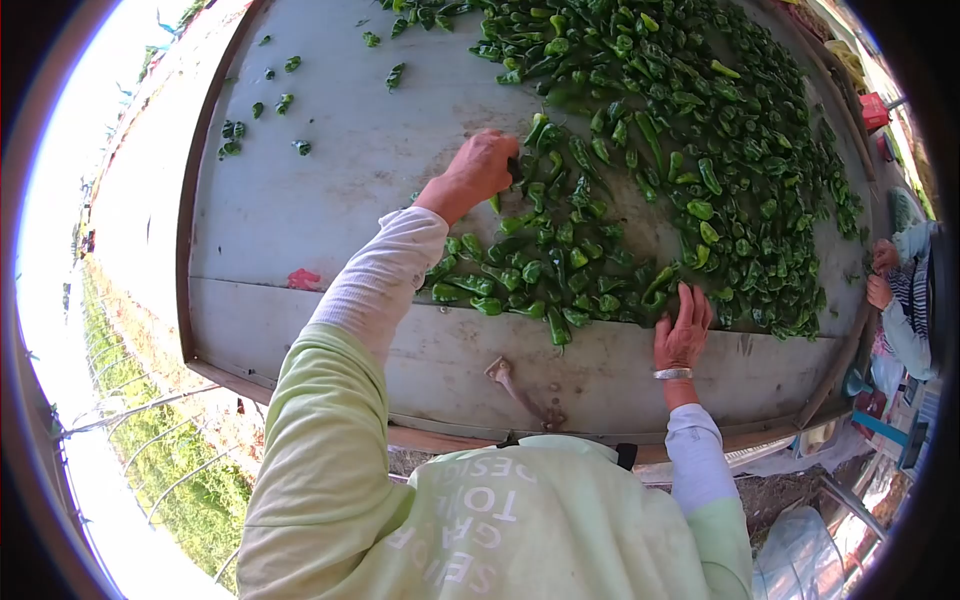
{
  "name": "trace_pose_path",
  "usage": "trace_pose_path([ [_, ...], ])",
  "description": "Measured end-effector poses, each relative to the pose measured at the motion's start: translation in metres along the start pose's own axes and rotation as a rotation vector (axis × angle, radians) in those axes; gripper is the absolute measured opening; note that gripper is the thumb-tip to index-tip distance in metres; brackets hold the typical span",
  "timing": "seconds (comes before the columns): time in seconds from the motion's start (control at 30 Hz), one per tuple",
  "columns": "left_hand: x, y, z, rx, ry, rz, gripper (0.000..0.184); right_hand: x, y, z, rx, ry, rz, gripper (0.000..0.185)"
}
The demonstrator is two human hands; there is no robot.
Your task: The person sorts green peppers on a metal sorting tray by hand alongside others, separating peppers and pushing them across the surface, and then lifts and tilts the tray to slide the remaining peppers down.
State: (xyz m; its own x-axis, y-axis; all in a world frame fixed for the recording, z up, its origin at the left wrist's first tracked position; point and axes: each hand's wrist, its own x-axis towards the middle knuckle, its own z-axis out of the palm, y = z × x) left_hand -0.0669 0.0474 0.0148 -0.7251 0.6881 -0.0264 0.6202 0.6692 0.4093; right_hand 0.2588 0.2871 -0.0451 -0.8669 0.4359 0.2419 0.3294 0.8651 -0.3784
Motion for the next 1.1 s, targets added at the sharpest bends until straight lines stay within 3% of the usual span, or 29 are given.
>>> trace_pose_path([
  [0.17, 0.0, 0.004, 0.006, 0.028, -0.085, -0.016, 0.021, 0.0, -0.001, 0.0, -0.01, 0.016, -0.021, 0.057],
  [0.27, 0.0, 0.001, 0.01, 0.077, 0.006, -0.009, 0.014, 0.0, -0.002, -0.002, -0.011, 0.006, -0.01, 0.056],
  [0.33, -0.006, -0.006, -0.004, -0.529, -0.039, -0.498, 0.016, 0.0, -0.002, -0.002, -0.009, 0.009, -0.008, 0.056],
  [0.37, -0.011, -0.015, -0.008, -0.527, -0.04, -0.497, 0.016, 0.0, -0.002, -0.002, -0.005, 0.009, -0.007, 0.056],
  [0.43, -0.022, -0.039, -0.012, -1.28, 0.123, -0.607, 0.018, 0.001, -0.002, -0.001, -0.01, 0.014, -0.01, 0.056],
  [0.57, -0.036, -0.057, -0.022, -1.242, 0.124, -0.571, 0.021, 0.0, -0.001, 0.0, -0.012, 0.023, -0.032, 0.057],
  [0.63, -0.039, -0.036, -0.024, -0.51, 0.05, -0.501, 0.02, 0.0, 0.0, 0.001, -0.009, 0.022, -0.035, 0.057],
  [0.67, -0.041, -0.031, -0.019, -0.511, 0.053, -0.506, 0.02, 0.0, 0.0, 0.001, -0.008, 0.023, -0.034, 0.057],
  [0.73, -0.042, -0.026, -0.004, -0.157, 0.087, -0.064, 0.02, 0.0, 0.0, 0.001, -0.01, 0.02, -0.039, 0.057],
  [1.03, -0.035, -0.002, 0.008, 0.061, 0.053, -0.109, 0.017, 0.0, 0.002, 0.003, -0.017, 0.02, -0.039, 0.056],
  [1.1, -0.034, 0.0, 0.0, -0.115, 0.035, -0.203, 0.019, -0.001, 0.002, 0.002, -0.02, 0.02, -0.034, 0.056],
])
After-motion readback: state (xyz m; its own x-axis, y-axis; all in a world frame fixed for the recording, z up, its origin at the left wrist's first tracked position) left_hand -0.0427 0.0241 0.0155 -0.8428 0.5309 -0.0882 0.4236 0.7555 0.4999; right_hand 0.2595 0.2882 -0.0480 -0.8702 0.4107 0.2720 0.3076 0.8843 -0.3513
